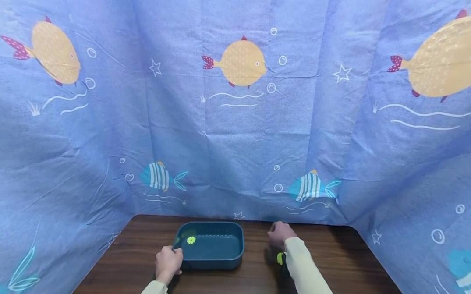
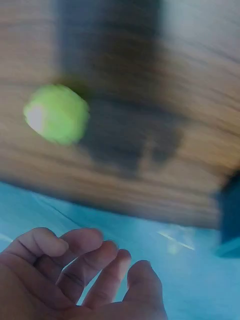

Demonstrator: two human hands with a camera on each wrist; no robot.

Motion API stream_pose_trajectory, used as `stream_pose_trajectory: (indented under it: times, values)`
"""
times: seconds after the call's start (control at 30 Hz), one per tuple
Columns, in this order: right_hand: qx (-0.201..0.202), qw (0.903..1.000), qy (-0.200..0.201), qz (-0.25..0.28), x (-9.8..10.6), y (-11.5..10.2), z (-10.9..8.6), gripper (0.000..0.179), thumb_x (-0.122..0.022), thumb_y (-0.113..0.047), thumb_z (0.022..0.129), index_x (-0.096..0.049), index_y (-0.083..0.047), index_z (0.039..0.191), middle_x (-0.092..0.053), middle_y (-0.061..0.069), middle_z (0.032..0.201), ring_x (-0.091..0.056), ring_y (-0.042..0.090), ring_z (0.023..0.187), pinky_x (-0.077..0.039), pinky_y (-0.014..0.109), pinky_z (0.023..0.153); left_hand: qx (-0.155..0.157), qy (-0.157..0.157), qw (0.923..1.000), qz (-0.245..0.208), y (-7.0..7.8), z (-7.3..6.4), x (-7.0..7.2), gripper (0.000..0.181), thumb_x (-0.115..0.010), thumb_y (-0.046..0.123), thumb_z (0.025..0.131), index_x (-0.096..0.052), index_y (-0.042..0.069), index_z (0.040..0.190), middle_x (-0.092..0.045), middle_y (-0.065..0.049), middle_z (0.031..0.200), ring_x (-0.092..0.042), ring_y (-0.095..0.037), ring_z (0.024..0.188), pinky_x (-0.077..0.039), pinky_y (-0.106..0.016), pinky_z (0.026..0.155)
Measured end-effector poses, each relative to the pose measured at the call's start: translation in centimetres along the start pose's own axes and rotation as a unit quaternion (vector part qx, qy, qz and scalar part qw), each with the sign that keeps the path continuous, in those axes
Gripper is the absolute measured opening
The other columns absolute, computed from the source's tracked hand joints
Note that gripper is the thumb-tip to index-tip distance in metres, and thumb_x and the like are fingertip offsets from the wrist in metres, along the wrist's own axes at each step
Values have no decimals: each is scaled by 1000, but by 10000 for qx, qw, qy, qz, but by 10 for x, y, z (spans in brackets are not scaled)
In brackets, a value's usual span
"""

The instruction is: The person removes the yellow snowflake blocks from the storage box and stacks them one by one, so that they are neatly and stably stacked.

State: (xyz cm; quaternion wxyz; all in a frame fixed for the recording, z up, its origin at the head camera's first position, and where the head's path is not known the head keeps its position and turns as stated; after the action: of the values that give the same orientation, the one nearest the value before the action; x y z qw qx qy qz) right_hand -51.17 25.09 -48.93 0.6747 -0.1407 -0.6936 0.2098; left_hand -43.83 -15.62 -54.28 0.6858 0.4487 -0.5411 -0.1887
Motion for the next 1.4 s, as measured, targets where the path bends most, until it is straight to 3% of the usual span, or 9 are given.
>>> stream_pose_trajectory:
  times: [0.33,0.47,0.57,0.63,0.77,0.87,0.97,1.13,1.4]
  values:
    - [822,9961,-43,-323,-21,-140,32,15,-68,-22,92,-72,-9,98,-71,5,95,-65,20,85,-55,40,77,37,37,10000,-38,-2,4,0,23,-47,13,92,-63,-1,82,-59,-9,63,-59,-15,39,-50,-30,50]
    - [1115,9923,-447,-309,-46,-183,33,18,-65,-20,94,-67,-12,78,-58,-2,68,-49,13,61,-47,35,62,-46,94,9999,-13,-1,4,2,23,-48,13,91,-60,3,75,-59,-8,60,-57,-15,37,-50,-31,51]
    - [1248,9887,-705,-432,-71,-204,34,20,-65,-20,93,-69,-13,75,-56,-4,64,-45,11,57,-44,31,59,-175,127,9997,84,3,4,3,24,-49,14,91,-58,5,70,-58,-7,58,-56,-15,36,-49,-32,51]
    - [1263,9866,-889,-519,-91,-216,32,14,-66,-21,93,-74,-12,87,-65,-3,77,-54,10,66,-49,31,65,-197,132,9997,116,4,4,4,24,-50,14,91,-58,5,70,-58,-7,58,-56,-16,36,-48,-32,49]
    - [1341,9817,-1125,-746,-136,-228,24,17,-65,-23,94,-74,-9,96,-66,1,84,-54,11,68,-50,29,66,-155,124,9998,100,3,3,3,25,-53,15,91,-60,2,71,-57,-8,58,-55,-16,35,-48,-31,46]
    - [1227,9820,-1022,-1005,-153,-230,18,25,-61,-25,96,-74,-6,105,-70,7,95,-62,18,79,-56,35,80,-164,125,9997,92,2,2,3,25,-54,15,91,-61,2,70,-58,-8,58,-55,-16,35,-48,-31,45]
    - [1129,9825,-826,-1230,-160,-233,13,33,-56,-30,99,-72,-9,118,-72,8,116,-67,26,104,-53,46,99,-194,137,9997,100,3,1,3,24,-53,14,89,-59,4,69,-58,-8,57,-54,-15,34,-48,-30,45]
    - [1030,9800,-871,-1463,-173,-231,12,40,-47,-36,103,-67,-15,131,-65,3,137,-57,30,131,-43,53,110,-260,178,9995,13,6,1,0,20,-52,13,87,-58,4,71,-58,-8,59,-53,-13,33,-49,-30,44]
    - [560,9840,-1072,-1311,-178,-217,21,51,-46,-49,102,-71,-10,124,-69,9,130,-59,32,128,-36,58,114,-178,202,9996,60,3,6,0,19,-52,12,87,-58,4,71,-58,-8,60,-54,-13,33,-48,-30,45]
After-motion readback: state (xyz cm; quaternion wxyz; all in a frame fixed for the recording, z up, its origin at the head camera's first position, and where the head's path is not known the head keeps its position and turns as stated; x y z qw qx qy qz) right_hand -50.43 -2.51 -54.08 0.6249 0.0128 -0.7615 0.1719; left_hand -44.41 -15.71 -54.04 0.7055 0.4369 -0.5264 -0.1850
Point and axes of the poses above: each hand's wrist, its own z-axis towards the middle knuckle, its own x-axis out of the back of the hand, y = z × x, the point moved 10 cm from there along z, towards the middle knuckle
